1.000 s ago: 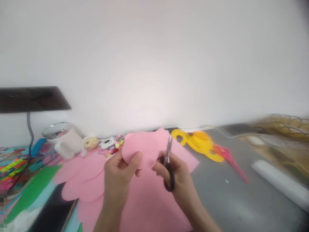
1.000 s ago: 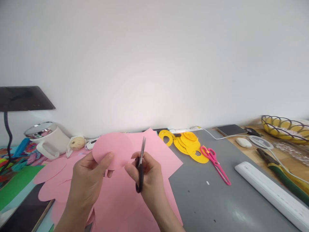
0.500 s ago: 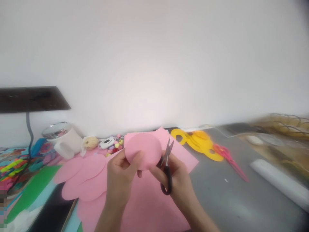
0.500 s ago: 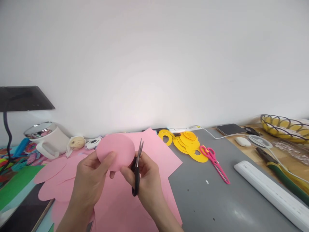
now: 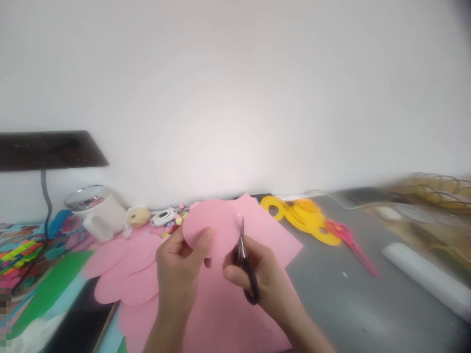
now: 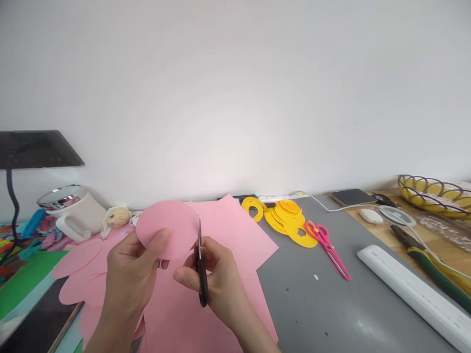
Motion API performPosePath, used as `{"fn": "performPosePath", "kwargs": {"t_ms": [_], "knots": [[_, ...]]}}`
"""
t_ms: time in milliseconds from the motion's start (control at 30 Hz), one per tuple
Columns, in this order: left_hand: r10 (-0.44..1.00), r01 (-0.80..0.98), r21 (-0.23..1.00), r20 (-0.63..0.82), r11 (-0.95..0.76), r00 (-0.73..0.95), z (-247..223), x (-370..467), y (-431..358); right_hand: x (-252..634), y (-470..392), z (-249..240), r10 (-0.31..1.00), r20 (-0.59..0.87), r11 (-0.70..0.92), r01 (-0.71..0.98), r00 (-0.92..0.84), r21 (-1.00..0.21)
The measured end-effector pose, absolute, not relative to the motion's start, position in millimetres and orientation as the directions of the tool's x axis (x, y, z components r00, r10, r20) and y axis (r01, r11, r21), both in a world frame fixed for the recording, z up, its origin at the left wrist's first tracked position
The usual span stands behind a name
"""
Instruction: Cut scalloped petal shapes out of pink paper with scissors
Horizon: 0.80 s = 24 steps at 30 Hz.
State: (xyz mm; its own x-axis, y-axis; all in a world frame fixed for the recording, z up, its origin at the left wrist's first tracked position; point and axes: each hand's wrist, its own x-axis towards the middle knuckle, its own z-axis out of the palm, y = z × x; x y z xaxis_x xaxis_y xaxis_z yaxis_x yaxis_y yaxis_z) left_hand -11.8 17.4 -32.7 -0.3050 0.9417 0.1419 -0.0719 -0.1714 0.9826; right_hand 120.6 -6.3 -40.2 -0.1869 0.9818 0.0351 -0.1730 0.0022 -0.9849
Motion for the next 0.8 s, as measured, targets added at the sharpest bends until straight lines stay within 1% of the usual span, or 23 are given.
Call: {"fn": "performPosePath", "kwargs": {"t_ms": [267,567,800], "knots": [[0.939,-0.016,0.991,0.119,-0.131,-0.323,-28.5,-9.7,13.1,122.1,-5.5,-40.9,0.987,0.056,0.031,-0.158,-0.152,-0.987],[0.944,0.013,0.989,0.144,-0.147,-0.295,-29.9,-13.6,14.5,122.8,-4.7,-45.5,0.986,0.073,0.045,-0.182,-0.151,-0.982],[0.941,0.011,0.987,0.154,-0.158,-0.3,-29.8,-14.1,14.4,122.6,-4.4,-46.0,0.988,0.064,0.043,-0.148,-0.144,-0.988]]}}
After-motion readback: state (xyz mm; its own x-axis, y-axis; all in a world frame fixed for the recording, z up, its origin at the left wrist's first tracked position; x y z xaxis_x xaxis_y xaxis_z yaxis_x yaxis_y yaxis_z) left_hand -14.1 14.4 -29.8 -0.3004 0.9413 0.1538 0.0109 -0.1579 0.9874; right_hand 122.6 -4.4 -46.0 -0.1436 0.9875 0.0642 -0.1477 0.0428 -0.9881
